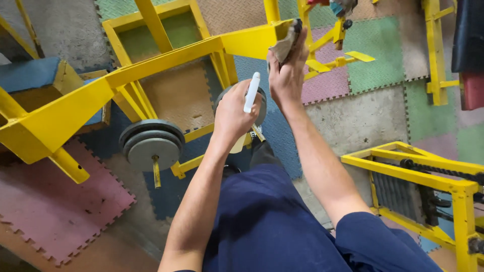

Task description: Clean and wipe down gym equipment and weight plates using a spray bottle and cloth.

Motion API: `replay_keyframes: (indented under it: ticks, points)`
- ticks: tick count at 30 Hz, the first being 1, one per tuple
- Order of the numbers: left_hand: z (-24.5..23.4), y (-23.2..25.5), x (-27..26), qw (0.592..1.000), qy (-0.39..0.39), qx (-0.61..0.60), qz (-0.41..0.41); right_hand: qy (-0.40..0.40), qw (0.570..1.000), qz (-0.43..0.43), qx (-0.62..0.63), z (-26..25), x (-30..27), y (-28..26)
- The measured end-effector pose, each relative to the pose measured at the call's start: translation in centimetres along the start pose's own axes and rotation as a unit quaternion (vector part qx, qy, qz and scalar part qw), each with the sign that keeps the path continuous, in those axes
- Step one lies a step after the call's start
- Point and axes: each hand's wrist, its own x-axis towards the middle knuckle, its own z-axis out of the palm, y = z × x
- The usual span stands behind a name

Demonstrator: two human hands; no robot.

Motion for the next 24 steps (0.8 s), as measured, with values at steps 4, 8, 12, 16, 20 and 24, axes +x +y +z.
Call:
replay_keyframes:
  ticks: [4,8,12,16,20,24]
  points:
    - [0.4,-0.3,-0.3,1.0,-0.006,-0.012,0.017,-0.003,0.999,-0.017,-0.027,-1.1,-1.3,0.1]
    - [1.2,-1.4,0.2,1.0,0.006,-0.004,0.014,-0.127,0.987,0.057,-0.082,-5.1,-0.8,-2.3]
    - [2.1,-5.1,1.0,1.0,0.014,0.025,-0.003,-0.173,0.979,0.049,-0.095,-7.7,-1.6,-0.3]
    - [0.9,-5.6,2.1,1.0,0.019,0.006,0.006,-0.041,0.998,-0.028,-0.028,-8.1,0.1,-0.4]
    - [-0.6,-5.3,2.6,1.0,0.007,-0.025,-0.016,0.018,0.967,-0.22,-0.13,-7.2,2.5,-4.0]
    - [-1.3,-6.8,3.3,0.999,0.02,-0.042,-0.022,-0.134,0.832,-0.315,-0.437,-2.3,2.8,-4.7]
